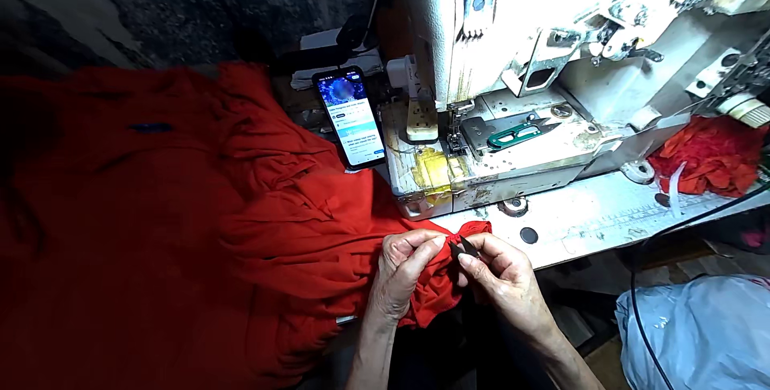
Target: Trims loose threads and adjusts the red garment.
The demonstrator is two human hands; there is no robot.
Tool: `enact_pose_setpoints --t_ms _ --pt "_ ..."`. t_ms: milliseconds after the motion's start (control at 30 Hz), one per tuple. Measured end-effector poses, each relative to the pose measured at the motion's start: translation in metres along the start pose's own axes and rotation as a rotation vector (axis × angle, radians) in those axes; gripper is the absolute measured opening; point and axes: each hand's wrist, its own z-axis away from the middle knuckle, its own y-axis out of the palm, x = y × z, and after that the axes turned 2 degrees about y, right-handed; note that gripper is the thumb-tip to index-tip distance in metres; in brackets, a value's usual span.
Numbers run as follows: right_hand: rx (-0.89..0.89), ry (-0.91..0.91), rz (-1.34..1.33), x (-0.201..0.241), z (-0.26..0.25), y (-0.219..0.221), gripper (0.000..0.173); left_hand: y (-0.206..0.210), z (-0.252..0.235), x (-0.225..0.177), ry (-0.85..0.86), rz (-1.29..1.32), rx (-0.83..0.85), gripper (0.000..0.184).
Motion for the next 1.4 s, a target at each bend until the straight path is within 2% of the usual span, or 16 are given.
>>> enact_pose_setpoints --t_ms 133,267,433,667,800,1067,1200,1267,1400 --pt "-0.009 0.02 0.03 0.003 0.002 -0.001 0.011 0.001 0.0 0.0 0.0 0.001 -0.01 0.023" --pt "-0.035 0.116 0.097 0.01 0.003 0.0 0.011 0.001 0.0 0.0 0.022 -0.004 0.0 0.024" --pt "-0.024 0.027 0.043 0.002 0.002 0.001 0.012 0.0 0.0 0.001 0.022 -0.008 0.004 0.023" --pt "-0.043 0.045 0.037 0.002 0.002 0.004 0.011 -0.001 0.0 0.002 0.03 -0.03 0.008 0.022" --pt "-0.071 0.129 0.061 0.01 0.001 0.007 0.012 0.0 -0.001 0.0 0.025 -0.02 0.004 0.023" --pt "-0.07 0.045 -0.069 0.003 0.003 0.007 0.011 -0.001 -0.001 0.0 0.036 -0.011 0.021 0.023" --pt "-0.073 -0.042 -0.014 -0.004 0.0 0.005 0.013 -0.002 -0.001 0.002 0.064 -0.012 0.04 0.022" --pt "-0.063 0.012 -0.02 0.0 -0.004 0.005 0.011 -0.003 -0.001 0.003 0.079 -0.034 0.048 0.022" --pt "0.022 0.221 -0.204 0.008 -0.01 0.0 0.009 -0.002 -0.001 0.003 0.071 -0.066 0.022 0.023"
